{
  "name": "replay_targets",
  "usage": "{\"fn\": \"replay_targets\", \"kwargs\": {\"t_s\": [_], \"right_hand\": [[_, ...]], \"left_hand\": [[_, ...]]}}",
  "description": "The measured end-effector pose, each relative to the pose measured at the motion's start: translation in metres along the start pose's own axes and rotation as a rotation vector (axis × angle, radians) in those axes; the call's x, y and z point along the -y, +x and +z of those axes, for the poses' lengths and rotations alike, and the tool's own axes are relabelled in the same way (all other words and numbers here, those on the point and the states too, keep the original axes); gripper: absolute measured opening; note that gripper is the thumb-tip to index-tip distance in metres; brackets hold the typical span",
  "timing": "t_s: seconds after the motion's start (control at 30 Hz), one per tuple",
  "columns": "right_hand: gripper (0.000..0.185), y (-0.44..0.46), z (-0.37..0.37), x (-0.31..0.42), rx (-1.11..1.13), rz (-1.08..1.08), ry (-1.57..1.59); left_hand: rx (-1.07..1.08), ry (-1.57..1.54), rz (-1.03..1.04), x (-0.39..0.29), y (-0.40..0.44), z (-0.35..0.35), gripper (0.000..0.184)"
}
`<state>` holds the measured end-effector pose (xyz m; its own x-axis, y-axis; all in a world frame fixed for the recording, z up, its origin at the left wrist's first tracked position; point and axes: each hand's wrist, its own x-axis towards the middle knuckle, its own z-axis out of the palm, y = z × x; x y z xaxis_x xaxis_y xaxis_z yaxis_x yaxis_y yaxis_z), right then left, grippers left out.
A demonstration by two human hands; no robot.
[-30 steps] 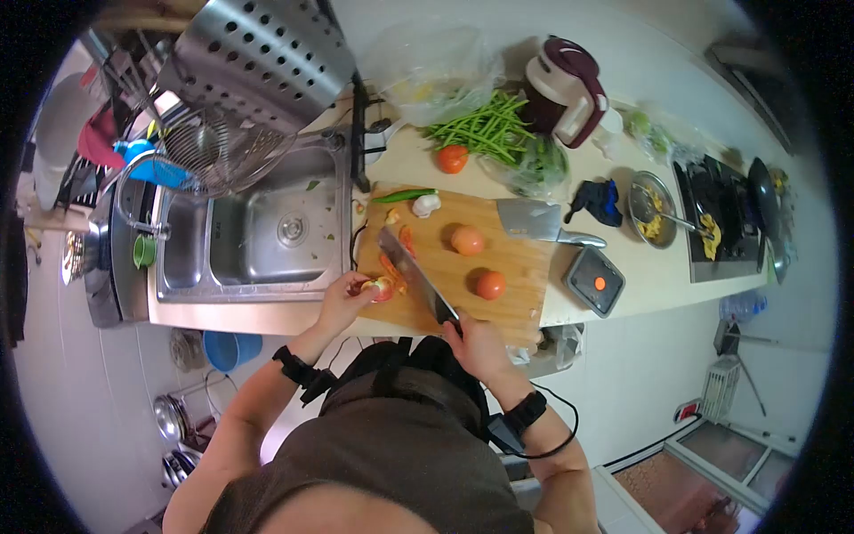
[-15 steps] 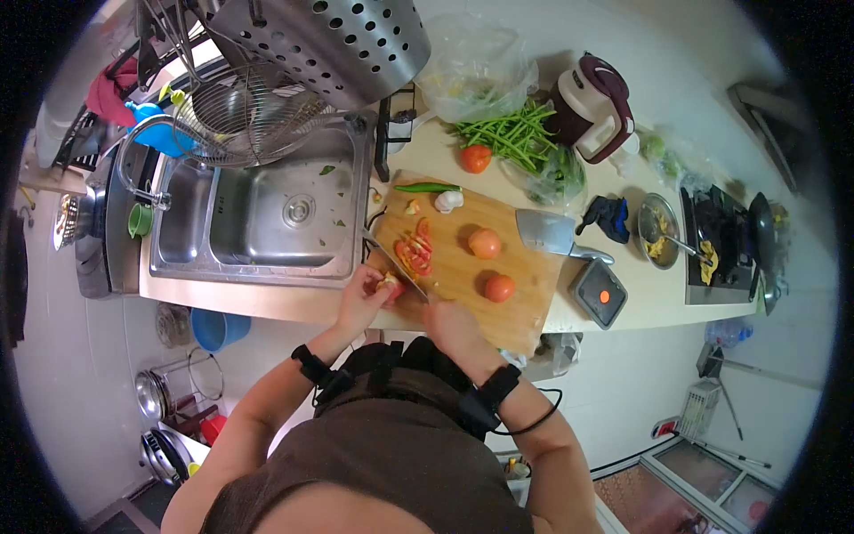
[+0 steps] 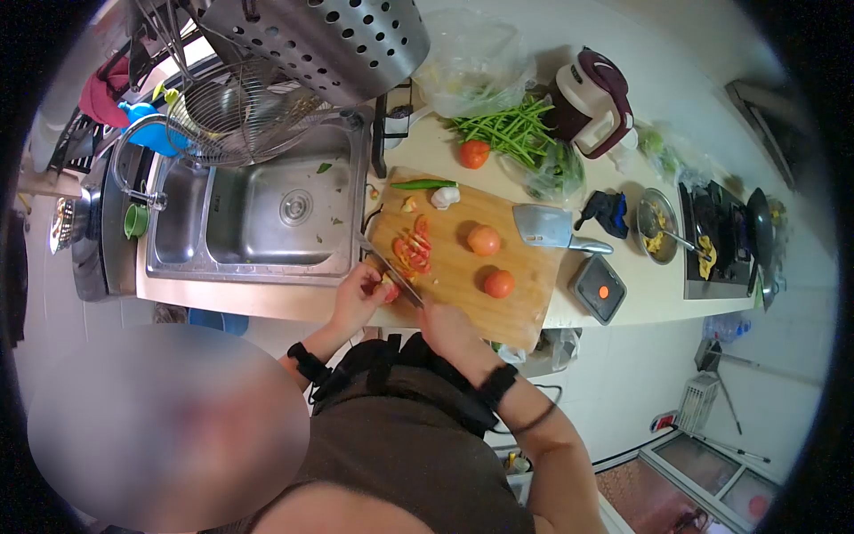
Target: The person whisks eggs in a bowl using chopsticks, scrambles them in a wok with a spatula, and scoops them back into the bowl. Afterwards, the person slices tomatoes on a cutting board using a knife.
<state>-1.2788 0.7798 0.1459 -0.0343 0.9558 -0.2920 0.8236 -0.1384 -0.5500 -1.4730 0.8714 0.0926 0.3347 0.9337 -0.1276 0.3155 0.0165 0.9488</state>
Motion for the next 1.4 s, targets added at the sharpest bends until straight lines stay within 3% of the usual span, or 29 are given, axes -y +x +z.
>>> {"fn": "replay_targets", "kwargs": {"t_s": [0.1, 0.17, 0.57, 0.7, 0.9, 1.0, 1.27, 1.4], "right_hand": [[0.026, 0.019, -0.004, 0.007, -0.058, -0.017, 0.056], [0.026, 0.014, -0.01, 0.006, -0.061, -0.001, 0.061], [0.023, -0.033, -0.051, 0.011, 0.068, 0.075, -0.034], [0.024, 0.001, -0.014, 0.008, 0.004, 0.053, -0.034], [0.024, -0.008, -0.041, 0.011, -0.035, 0.023, 0.031], [0.02, -0.027, -0.061, 0.016, 0.052, 0.075, -0.006], [0.021, 0.018, -0.015, 0.009, -0.017, 0.048, 0.051], [0.022, 0.004, -0.038, 0.017, -0.051, 0.063, 0.118]], "left_hand": [[0.017, 0.013, 0.079, -0.007, -0.005, -0.009, 0.023], [0.154, 0.231, 0.186, -0.016, -0.007, -0.02, 0.021], [0.1, 0.197, 0.237, -0.017, 0.004, -0.008, 0.021], [0.085, 0.114, 0.16, -0.015, 0.0, -0.004, 0.021], [0.004, -0.008, 0.12, -0.013, 0.0, 0.001, 0.018], [-0.019, 0.022, 0.129, -0.016, 0.002, 0.001, 0.019], [0.015, 0.02, 0.085, -0.015, 0.002, 0.002, 0.02], [-0.01, 0.026, 0.15, -0.008, 0.006, 0.001, 0.021]]}}
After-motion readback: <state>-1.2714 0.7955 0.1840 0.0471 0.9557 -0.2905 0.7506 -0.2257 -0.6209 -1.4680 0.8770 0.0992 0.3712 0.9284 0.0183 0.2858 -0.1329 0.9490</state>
